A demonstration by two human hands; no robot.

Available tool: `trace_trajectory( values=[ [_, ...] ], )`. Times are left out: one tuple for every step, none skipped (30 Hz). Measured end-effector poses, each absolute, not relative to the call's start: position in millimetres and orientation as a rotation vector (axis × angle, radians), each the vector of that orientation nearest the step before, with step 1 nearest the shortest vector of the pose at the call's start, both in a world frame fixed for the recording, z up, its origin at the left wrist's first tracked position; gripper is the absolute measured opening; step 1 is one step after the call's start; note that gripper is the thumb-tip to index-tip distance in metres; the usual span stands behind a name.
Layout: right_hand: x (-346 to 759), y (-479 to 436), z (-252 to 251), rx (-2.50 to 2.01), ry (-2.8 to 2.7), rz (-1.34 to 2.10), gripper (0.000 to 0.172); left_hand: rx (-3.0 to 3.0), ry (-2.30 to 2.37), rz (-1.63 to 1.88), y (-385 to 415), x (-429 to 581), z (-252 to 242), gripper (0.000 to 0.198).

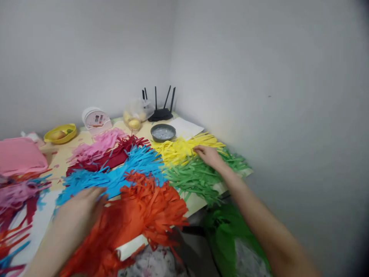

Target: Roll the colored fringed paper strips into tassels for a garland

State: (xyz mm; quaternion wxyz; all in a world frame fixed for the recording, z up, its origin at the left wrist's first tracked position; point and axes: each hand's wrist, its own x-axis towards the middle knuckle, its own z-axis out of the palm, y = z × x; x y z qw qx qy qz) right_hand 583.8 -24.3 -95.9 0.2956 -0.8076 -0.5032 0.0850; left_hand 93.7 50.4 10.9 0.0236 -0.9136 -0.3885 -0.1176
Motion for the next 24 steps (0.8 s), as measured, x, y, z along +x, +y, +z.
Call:
trace_trajectory(
  values=[
    [585.6,-15.3,-100.7,-2.158,-1.378,0.243,0.018,-2.94,-1.06,-0.296,50.5,138.6,13.8,0.028],
    [586.3,-7.3,-105.3,-2.171,-1.412,0.255,0.02,-3.07,-0.898,-0.242,49.3,184.8,15.5,0.03],
    [586.9,-0.7,-109.2,-2.189,-1.438,0.259,0.024,-3.187,-0.737,-0.204,47.6,230.4,15.2,0.029],
    [588.0,4.3,-112.5,-2.213,-1.455,0.255,0.027,-3.272,-0.61,-0.164,46.4,273.9,12.7,0.029],
    [590.0,7.7,-114.9,-2.242,-1.464,0.245,0.029,-3.304,-0.544,-0.111,46.2,313.9,7.8,0.029],
    [593.3,9.3,-116.4,-2.277,-1.465,0.23,0.03,-3.287,-0.54,-0.053,47.5,349.2,0.5,0.03],
    [598.1,9.4,-117.1,-2.313,-1.462,0.214,0.03,-3.276,-0.542,-0.035,50.1,379.2,-8.6,0.03],
    [604.1,7.9,-117.1,-2.351,-1.454,0.198,0.03,-3.267,-0.547,-0.027,53.9,403.4,-18.8,0.031],
    [611.1,5.1,-116.4,-2.39,-1.442,0.182,0.03,-3.252,-0.56,-0.017,58.3,422.0,-29.6,0.032],
    [618.8,1.3,-115.2,-2.428,-1.426,0.167,0.03,-3.237,-0.573,-0.004,62.6,435.1,-40.2,0.033],
    [626.8,-3.5,-113.5,-2.464,-1.406,0.151,0.03,-3.221,-0.58,0.007,66.4,443.6,-50.1,0.034],
    [634.4,-8.7,-111.4,-2.495,-1.384,0.134,0.03,-3.206,-0.578,0.018,69.3,448.2,-58.8,0.033],
    [641.2,-14.2,-109.0,-2.522,-1.36,0.116,0.029,-3.193,-0.564,0.026,71.0,449.8,-66.1,0.032],
    [646.6,-19.2,-106.5,-2.542,-1.337,0.093,0.029,-3.184,-0.538,0.031,71.5,449.3,-72.0,0.031],
    [650.1,-23.5,-104.0,-2.553,-1.319,0.064,0.029,-3.176,-0.502,0.034,70.9,447.7,-76.7,0.03],
    [651.6,-26.5,-101.8,-2.554,-1.312,0.031,0.03,-3.171,-0.461,0.035,69.6,445.7,-80.3,0.029],
    [651.0,-27.9,-99.9,-2.543,-1.322,0.002,0.03,-3.167,-0.42,0.038,67.9,443.9,-83.1,0.029],
    [648.4,-27.6,-98.7,-2.519,-1.356,-0.017,0.03,-3.164,-0.384,0.041,66.4,442.8,-85.3,0.029],
    [644.4,-25.5,-98.2,-2.484,-1.413,-0.02,0.029,-3.161,-0.357,0.047,65.2,442.5,-87.2,0.029],
    [639.6,-22.1,-98.4,-2.442,-1.489,-0.004,0.028,-3.157,-0.342,0.053,64.7,443.0,-88.7,0.029],
    [634.7,-17.8,-99.3,-2.398,-1.573,0.027,0.027,-3.152,-0.337,0.058,64.9,444.2,-89.8,0.029],
    [630.5,-13.1,-100.8,-2.36,-1.654,0.066,0.026,-3.148,-0.337,0.062,65.6,445.8,-90.4,0.029],
    [627.6,-8.6,-102.6,-2.332,-1.724,0.104,0.025,-3.145,-0.336,0.063,66.6,447.6,-90.5,0.028],
    [626.2,-4.7,-104.4,-2.319,-1.776,0.135,0.025,-3.143,-0.333,0.06,67.7,449.4,-89.9,0.027]
  ],
)
